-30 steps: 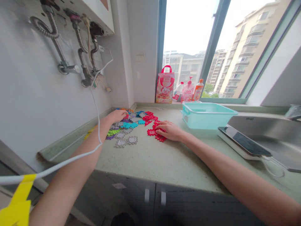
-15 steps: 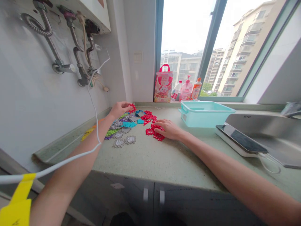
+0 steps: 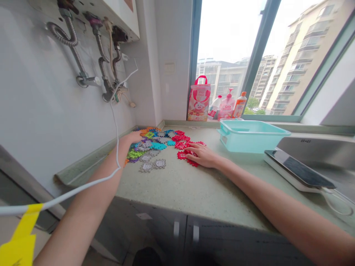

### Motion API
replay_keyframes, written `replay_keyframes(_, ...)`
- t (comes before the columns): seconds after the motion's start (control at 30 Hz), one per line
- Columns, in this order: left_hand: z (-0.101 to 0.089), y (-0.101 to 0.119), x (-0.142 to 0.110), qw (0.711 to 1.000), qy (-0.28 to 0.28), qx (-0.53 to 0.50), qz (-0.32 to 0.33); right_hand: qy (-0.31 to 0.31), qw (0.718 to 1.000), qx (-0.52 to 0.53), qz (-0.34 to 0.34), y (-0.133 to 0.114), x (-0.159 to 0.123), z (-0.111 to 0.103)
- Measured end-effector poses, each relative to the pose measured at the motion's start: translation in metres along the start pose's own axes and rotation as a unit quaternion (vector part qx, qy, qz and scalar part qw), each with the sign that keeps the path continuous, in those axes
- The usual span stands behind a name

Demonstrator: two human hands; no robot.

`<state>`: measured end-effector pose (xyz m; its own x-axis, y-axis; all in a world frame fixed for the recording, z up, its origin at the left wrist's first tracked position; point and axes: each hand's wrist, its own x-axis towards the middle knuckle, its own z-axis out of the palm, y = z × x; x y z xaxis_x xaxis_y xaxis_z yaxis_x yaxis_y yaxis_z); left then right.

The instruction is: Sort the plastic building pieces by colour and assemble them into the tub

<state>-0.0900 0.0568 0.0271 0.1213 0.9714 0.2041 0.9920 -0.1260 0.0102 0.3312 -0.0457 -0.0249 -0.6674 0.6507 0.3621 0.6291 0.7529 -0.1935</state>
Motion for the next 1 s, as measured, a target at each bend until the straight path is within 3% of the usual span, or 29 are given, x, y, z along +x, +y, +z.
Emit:
replay_keyframes(0.13, -0.01, -0.005, -0.004, 0.998, 0.028, 0.021, -0.054, 0.004, 1.0, 0.0, -0.006, 0.002, 0.0, 0.001)
replay_keyframes(0.23, -0.022, 0.001, -0.006, 0.998, 0.033, 0.012, -0.042, 0.003, 1.0, 0.0, -0.006, 0.002, 0.0, 0.001)
replay_keyframes(0.37, -0.036, 0.007, -0.009, 0.993, -0.116, -0.03, 0.01, -0.001, 1.0, -0.006, -0.005, 0.001, 0.0, 0.0)
replay_keyframes(0.43, -0.04, 0.005, -0.011, 0.99, -0.141, -0.014, -0.005, -0.002, 1.0, -0.006, -0.006, 0.001, 0.0, -0.001)
replay_keyframes(0.63, -0.047, 0.006, -0.018, 0.992, 0.009, 0.067, -0.103, -0.003, 1.0, -0.003, -0.006, 0.003, -0.001, 0.0)
replay_keyframes(0.73, -0.041, 0.04, -0.02, 0.993, 0.088, 0.052, -0.053, 0.001, 1.0, -0.003, -0.006, 0.002, 0.001, 0.001)
replay_keyframes(0.83, -0.02, 0.099, -0.023, 0.987, 0.151, 0.015, 0.061, 0.002, 1.0, -0.012, -0.004, -0.001, 0.003, 0.002)
replay_keyframes(0.9, -0.001, 0.136, -0.023, 0.977, 0.144, -0.006, 0.154, 0.003, 1.0, -0.023, 0.0, -0.003, 0.005, 0.003)
replay_keyframes(1.0, 0.026, 0.165, -0.021, 0.98, 0.071, 0.008, 0.188, -0.007, 0.999, -0.032, 0.002, -0.006, 0.005, 0.002)
